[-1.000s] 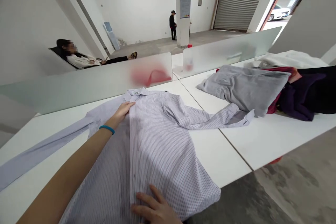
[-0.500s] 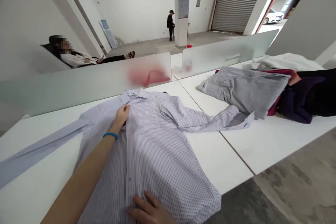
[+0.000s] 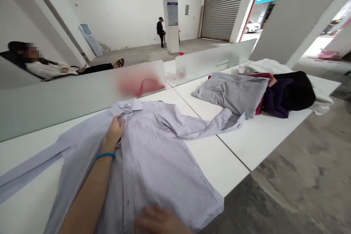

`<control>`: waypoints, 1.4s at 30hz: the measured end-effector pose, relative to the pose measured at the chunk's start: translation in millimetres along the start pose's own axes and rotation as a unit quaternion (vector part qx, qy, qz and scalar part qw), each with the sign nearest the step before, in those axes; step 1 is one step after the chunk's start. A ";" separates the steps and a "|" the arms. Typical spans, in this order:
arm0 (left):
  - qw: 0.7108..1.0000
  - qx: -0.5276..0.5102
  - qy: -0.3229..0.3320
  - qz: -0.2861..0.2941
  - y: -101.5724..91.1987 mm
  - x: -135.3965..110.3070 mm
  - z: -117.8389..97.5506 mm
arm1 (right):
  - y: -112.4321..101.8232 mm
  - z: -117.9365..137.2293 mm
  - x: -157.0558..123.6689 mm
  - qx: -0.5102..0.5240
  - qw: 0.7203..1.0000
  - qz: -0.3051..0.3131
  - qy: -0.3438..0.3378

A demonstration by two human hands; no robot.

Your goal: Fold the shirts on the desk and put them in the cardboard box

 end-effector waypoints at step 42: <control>0.942 0.116 0.250 0.191 94.3 -104.6 -136.4 | -205.1 -239.3 -281.4 -0.293 0.716 -0.063 0.631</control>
Point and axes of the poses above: each hand's wrist, its own x-axis towards the middle knuckle, its own y-axis out of the palm, z = x × y, the point moved 9 cm from there along x, towards the middle knuckle, and after that the axes turned 3 degrees about -y, right-handed, at the moved point
